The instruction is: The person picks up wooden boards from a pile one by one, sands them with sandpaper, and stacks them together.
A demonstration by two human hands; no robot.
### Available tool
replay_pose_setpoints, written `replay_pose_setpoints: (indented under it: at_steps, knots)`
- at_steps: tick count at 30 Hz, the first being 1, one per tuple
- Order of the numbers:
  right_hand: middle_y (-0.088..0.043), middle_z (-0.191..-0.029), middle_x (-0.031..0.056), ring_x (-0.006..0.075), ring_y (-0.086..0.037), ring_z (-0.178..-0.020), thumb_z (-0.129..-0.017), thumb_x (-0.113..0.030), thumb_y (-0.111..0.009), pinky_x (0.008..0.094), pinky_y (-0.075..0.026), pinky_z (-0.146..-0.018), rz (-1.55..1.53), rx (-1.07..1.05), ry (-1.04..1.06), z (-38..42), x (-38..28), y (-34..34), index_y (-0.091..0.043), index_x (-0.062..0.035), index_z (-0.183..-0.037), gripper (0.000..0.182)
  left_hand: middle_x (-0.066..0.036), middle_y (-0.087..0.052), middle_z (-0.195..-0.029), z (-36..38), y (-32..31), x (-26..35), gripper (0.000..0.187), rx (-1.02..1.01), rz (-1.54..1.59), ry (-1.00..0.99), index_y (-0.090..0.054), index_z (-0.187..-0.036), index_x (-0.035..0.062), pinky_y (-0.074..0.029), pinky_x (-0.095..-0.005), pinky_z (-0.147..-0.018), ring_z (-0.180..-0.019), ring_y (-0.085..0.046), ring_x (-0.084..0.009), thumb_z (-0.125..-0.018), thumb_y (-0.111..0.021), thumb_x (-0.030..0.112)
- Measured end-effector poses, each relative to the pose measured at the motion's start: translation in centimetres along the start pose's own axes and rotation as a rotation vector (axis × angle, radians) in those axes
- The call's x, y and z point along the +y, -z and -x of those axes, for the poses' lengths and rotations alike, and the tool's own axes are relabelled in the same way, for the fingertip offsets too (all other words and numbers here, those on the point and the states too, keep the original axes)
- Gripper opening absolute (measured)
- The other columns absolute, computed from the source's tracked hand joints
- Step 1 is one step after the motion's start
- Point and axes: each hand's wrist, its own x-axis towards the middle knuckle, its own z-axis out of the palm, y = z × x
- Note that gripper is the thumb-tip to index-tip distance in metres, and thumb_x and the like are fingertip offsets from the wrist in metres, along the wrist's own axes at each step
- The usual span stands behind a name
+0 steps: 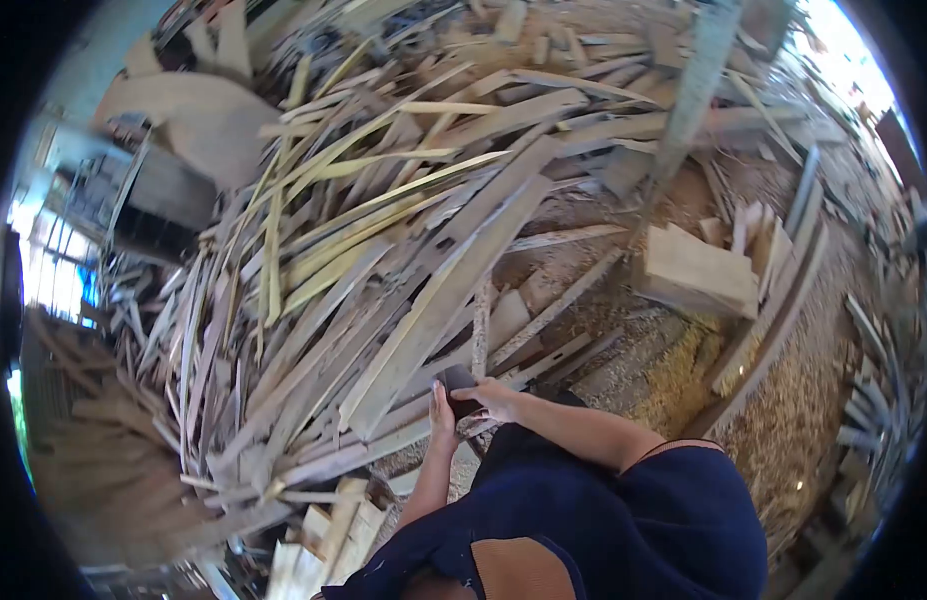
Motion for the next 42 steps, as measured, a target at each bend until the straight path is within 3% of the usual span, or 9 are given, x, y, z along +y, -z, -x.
replay_pose_setpoints:
  at_steps: [8,14,17,19,22,27,32,37,42]
  knots:
    - [-0.066,-0.092,0.0023,0.0159,-0.065,-0.084,-0.081,-0.012,-0.066,0.0347,-0.053,-0.074,-0.276,0.429,0.381,4.7,-4.7,6.0,-0.063,-0.0071,-0.100,0.020,-0.016,-0.057,-0.113,-2.4,-5.3,3.9,0.051,-0.570,-0.369,-0.676,-0.041,-0.130,-0.0028,-0.045,-0.0313,-0.086,-0.101,-0.057,-0.0208,-0.092,-0.054,0.030]
    - [-0.064,-0.089,0.0061,0.0192,-0.064,-0.074,-0.078,-0.013,-0.069,0.0351,-0.054,-0.065,-0.558,0.942,0.707,11.3,0.8,17.8,-0.062,-0.0037,-0.102,0.026,-0.008,-0.064,-0.102,2.1,-8.5,6.4,0.035,-0.972,-0.421,-0.601,-0.057,-0.115,-0.0019,-0.046,-0.0273,-0.084,-0.094,-0.059,-0.0139,-0.085,-0.062,0.017]
    - [-0.066,-0.089,0.0046,0.0170,-0.063,-0.077,-0.073,-0.022,-0.071,0.0327,-0.050,-0.069,-0.344,1.366,0.494,14.8,9.4,24.8,-0.066,-0.0063,-0.098,0.030,-0.002,-0.066,-0.081,4.2,-9.9,6.1,0.022,-1.019,-0.481,-0.646,-0.065,-0.094,-0.0009,-0.045,-0.0227,-0.067,-0.072,-0.057,-0.0075,-0.083,-0.066,0.018]
    - [-0.067,-0.090,0.0154,0.0261,-0.065,-0.083,-0.070,-0.026,-0.064,0.0371,-0.050,-0.072,-0.053,1.694,-0.029,17.3,15.3,28.8,-0.066,0.0001,-0.092,0.034,-0.002,-0.065,-0.078,5.3,-11.0,6.1,0.020,-1.031,-0.552,-0.606,-0.065,-0.091,-0.0006,-0.044,-0.0227,-0.063,-0.068,-0.056,-0.0066,-0.082,-0.066,0.018]
    - [-0.062,-0.082,0.0110,0.0251,-0.061,-0.071,-0.075,-0.014,-0.059,0.0412,-0.047,-0.053,-0.326,1.719,-0.014,19.8,21.5,32.2,-0.061,0.0004,-0.096,0.025,-0.001,-0.064,-0.072,6.8,-13.5,7.2,0.018,-0.998,-0.669,-0.535,-0.066,-0.086,-0.0002,-0.044,-0.0231,-0.058,-0.063,-0.054,-0.0057,-0.082,-0.066,0.017]
    - [-0.066,-0.091,0.0201,0.0311,-0.064,-0.089,-0.066,-0.023,-0.067,0.0386,-0.049,-0.076,0.038,1.628,-0.163,23.4,19.0,33.3,-0.066,0.0003,-0.090,0.034,0.000,-0.060,-0.061,11.9,-20.2,9.3,0.014,-0.711,-0.348,-0.935,-0.065,-0.083,-0.0006,-0.043,-0.0213,-0.055,-0.056,-0.051,-0.0049,-0.085,-0.062,0.013]
    - [-0.067,-0.089,0.0185,0.0337,-0.064,-0.090,-0.069,-0.035,-0.064,0.0405,-0.049,-0.079,0.147,1.546,0.055,22.9,11.6,39.9,-0.067,-0.0061,-0.093,0.038,-0.003,-0.064,-0.080,18.9,-25.8,19.8,0.017,-1.082,-0.546,-0.589,-0.063,-0.097,-0.0016,-0.044,-0.0190,-0.061,-0.071,-0.057,-0.0049,-0.087,-0.061,0.012]
    - [-0.064,-0.089,0.0231,0.0375,-0.063,-0.089,-0.074,-0.036,-0.061,0.0441,-0.048,-0.079,0.441,1.587,0.266,23.9,-0.4,42.4,-0.065,-0.0029,-0.096,0.040,-0.010,-0.056,-0.090,33.2,-25.6,28.2,0.019,-1.704,-0.102,-0.487,-0.066,-0.091,-0.0035,-0.040,-0.0265,-0.078,-0.085,-0.052,-0.0146,-0.087,-0.057,0.012]
    - [-0.066,-0.084,0.0198,0.0355,-0.065,-0.081,-0.075,-0.031,-0.063,0.0420,-0.049,-0.072,0.389,1.569,0.338,23.6,-3.1,43.8,-0.065,-0.0019,-0.090,0.033,-0.006,-0.064,-0.077,41.1,-29.4,26.8,0.023,-2.231,0.415,-0.424,-0.067,-0.090,0.0002,-0.043,-0.0228,-0.062,-0.070,-0.055,-0.0096,-0.087,-0.064,0.023]
